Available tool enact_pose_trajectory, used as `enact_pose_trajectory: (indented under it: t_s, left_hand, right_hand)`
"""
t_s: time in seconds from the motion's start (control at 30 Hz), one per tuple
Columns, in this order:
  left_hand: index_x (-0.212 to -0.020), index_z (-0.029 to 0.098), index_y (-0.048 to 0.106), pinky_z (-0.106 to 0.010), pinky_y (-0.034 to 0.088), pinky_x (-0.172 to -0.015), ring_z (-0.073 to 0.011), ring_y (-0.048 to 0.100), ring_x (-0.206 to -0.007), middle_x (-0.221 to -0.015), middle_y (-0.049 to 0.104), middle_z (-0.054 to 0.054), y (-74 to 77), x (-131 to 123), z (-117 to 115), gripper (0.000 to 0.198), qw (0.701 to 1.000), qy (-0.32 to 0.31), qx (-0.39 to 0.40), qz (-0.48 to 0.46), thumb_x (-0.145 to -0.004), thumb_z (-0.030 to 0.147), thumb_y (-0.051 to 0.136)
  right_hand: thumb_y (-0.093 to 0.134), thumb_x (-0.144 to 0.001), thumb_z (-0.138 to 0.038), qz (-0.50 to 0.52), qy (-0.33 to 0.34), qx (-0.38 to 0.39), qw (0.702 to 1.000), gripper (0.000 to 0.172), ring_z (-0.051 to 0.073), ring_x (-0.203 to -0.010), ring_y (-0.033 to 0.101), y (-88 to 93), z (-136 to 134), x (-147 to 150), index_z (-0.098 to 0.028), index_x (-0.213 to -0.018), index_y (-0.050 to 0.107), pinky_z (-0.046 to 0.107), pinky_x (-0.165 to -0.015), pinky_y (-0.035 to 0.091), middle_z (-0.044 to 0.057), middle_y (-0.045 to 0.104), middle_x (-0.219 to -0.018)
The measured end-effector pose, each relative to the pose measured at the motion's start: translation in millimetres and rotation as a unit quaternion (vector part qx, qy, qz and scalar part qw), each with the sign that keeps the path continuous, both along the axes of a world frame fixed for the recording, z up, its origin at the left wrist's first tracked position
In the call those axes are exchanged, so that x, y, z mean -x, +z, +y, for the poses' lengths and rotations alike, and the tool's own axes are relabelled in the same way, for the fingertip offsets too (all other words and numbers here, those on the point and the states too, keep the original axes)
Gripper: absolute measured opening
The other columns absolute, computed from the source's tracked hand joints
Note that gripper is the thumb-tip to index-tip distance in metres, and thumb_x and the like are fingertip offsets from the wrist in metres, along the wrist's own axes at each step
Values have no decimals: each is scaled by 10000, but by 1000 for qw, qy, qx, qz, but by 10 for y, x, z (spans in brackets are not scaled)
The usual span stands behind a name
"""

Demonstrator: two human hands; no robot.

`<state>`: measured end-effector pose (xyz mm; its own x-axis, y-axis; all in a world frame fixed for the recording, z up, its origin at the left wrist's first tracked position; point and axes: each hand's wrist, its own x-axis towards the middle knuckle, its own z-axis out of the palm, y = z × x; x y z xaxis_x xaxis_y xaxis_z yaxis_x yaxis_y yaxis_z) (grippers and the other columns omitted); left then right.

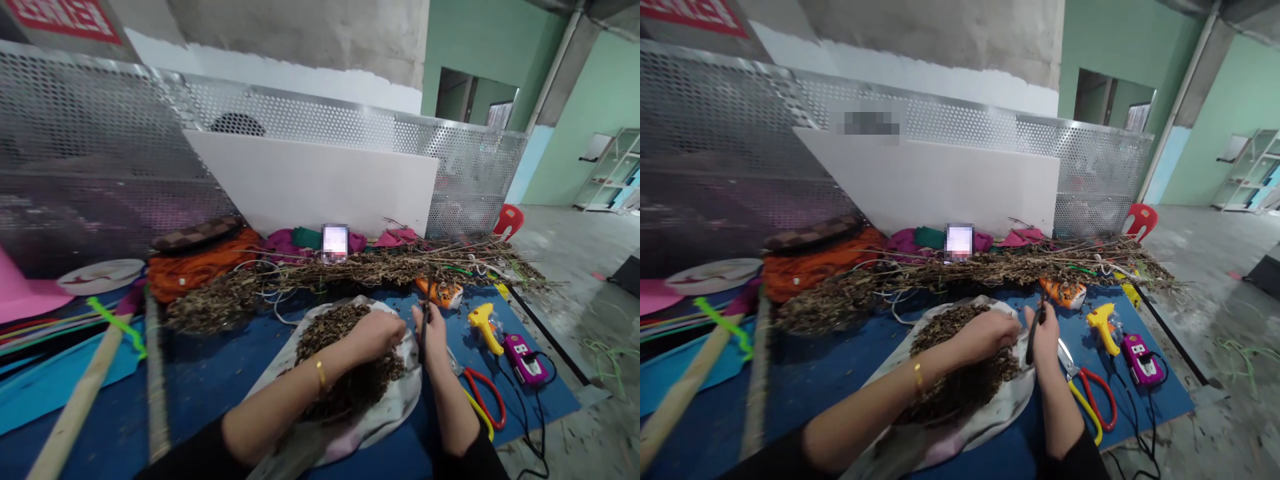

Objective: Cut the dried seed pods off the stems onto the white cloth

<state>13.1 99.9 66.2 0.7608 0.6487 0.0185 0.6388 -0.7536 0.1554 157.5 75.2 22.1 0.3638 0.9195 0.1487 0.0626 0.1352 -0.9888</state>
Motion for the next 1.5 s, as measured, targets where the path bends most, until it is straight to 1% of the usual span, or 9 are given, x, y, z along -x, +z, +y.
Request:
enact_pose_trajectory:
  t_s: [0.07,0.17,0.3,0.43,0.6,1.03,1.27,1.37,1.5]
  left_hand:
    - [-784,208,631,-284,431,-723,-181,602,-786,-792,661,-33,2,190,-213,165,1000,12,-17,-23,-831,190,473]
    - [-816,206,626,-322,434,-788,-192,584,-841,-852,650,-44,-110,431,-468,159,998,48,-27,-29,-825,159,474]
    - [-909,216,638,-328,441,-886,-193,568,-977,-1023,649,-50,-320,621,-662,154,994,62,24,-83,-811,187,524]
    - [-1056,230,614,-358,413,-983,-194,529,-1098,-1169,614,-53,-461,677,-773,273,985,78,18,-151,-806,180,518]
    - [-1073,220,623,-417,403,-1021,-216,525,-1136,-1192,616,-72,-551,651,-833,304,981,88,-6,-175,-792,176,514]
    - [-1114,226,615,-420,425,-1021,-225,528,-1162,-1219,614,-67,-741,741,-783,298,980,70,-52,-177,-854,261,475]
    - [-1139,260,608,-378,433,-1015,-218,535,-1154,-1228,612,-51,-799,780,-767,309,978,64,-67,-186,-866,317,473]
    - [-1148,255,601,-365,437,-1009,-209,533,-1154,-1227,611,-49,-823,803,-763,311,978,51,-78,-185,-870,322,479]
    - [-1153,256,594,-359,441,-1002,-198,534,-1148,-1229,607,-43,-872,818,-744,309,976,44,-94,-190,-867,320,494]
  right_hand:
    - [588,-752,-443,-188,31,56,980,340,140,-642,550,-18,-38,39,-204,-993,567,232,-590,403,-33,576,-692]
    - [601,-725,-360,-415,53,104,902,357,180,-765,597,-21,-119,128,-228,-1053,550,256,-666,402,17,631,-861]
    - [590,-734,-313,-552,66,119,823,346,201,-844,610,-52,-153,193,-202,-1056,533,265,-713,398,70,619,-966]
    - [570,-782,-329,-576,29,128,807,371,201,-887,606,-111,-103,152,-195,-1122,507,262,-736,400,85,605,-989]
    - [564,-799,-331,-606,-7,170,777,414,223,-880,614,-138,-92,116,-148,-1167,504,281,-723,420,135,600,-987]
    - [562,-767,-192,-666,46,162,727,323,252,-824,643,80,-140,190,-45,-1054,577,309,-692,477,198,646,-888]
    - [561,-776,-170,-698,101,138,695,135,216,-777,661,546,-230,18,-148,-859,665,272,-675,475,134,689,-822]
    - [491,-829,-184,-721,86,130,675,195,220,-845,657,855,-73,-375,-176,-902,672,284,-716,474,122,691,-883]
    - [486,-828,-153,-759,44,180,624,217,246,-919,642,1102,422,-1110,-100,-888,687,302,-776,469,188,676,-912]
